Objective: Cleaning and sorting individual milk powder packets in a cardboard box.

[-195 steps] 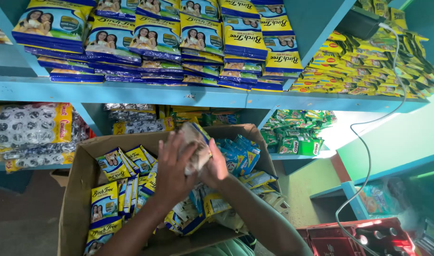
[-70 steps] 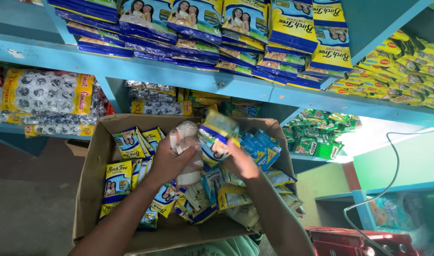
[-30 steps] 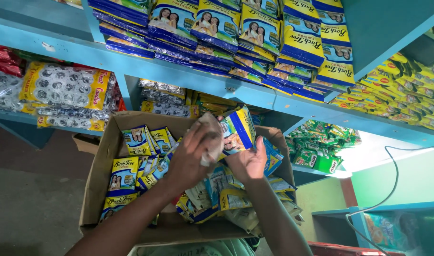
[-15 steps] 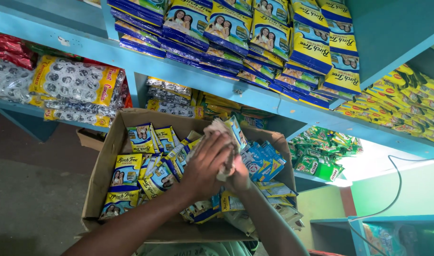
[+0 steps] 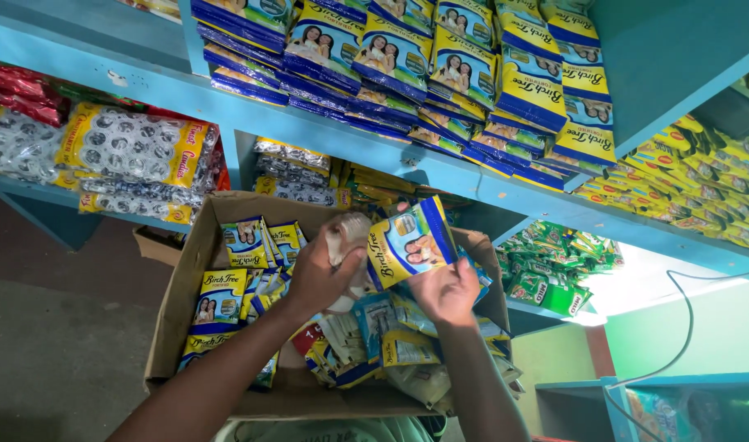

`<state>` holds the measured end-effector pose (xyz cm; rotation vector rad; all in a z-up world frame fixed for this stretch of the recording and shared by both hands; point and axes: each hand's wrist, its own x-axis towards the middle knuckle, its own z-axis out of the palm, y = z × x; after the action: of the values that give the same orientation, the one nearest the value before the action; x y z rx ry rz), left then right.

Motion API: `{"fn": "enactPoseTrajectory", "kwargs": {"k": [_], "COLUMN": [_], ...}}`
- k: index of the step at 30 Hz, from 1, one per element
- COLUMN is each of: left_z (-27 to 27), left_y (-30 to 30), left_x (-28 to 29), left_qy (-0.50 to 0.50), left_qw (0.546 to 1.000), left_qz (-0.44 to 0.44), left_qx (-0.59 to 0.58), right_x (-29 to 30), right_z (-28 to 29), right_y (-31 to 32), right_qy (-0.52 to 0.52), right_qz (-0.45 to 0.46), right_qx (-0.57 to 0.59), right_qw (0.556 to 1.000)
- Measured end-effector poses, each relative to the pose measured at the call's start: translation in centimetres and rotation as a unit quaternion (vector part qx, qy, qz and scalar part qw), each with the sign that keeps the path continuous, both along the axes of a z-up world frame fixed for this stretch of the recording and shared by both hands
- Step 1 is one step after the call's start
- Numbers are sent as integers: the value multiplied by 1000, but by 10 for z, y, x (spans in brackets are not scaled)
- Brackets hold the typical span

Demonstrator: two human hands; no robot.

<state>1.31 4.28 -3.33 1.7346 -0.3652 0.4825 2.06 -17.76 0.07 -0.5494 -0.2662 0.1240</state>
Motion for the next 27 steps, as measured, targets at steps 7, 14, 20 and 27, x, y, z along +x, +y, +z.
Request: {"fn": "enactPoseTrajectory", "kwargs": {"k": [7, 14, 20, 27], "left_z": [28, 13, 5, 11], "left_y": [-8, -17, -46, -21], "left_x": [-9, -4, -27, 9], "left_qy": [-52, -154, -273, -327], "left_qw": [992, 981, 934, 921], "left_qz": [74, 72, 7, 78], "left_qx": [-87, 92, 229, 200], "right_x": [-22, -4, -5, -9], "right_z": [11, -3, 18, 18], "right_y": [49, 40, 23, 32], "right_qy": [-18, 200, 248, 278], "right_qz": [63, 19, -1, -17], "right_qx": [-85, -125, -131, -151], "right_qw": [994, 972, 960, 948]}}
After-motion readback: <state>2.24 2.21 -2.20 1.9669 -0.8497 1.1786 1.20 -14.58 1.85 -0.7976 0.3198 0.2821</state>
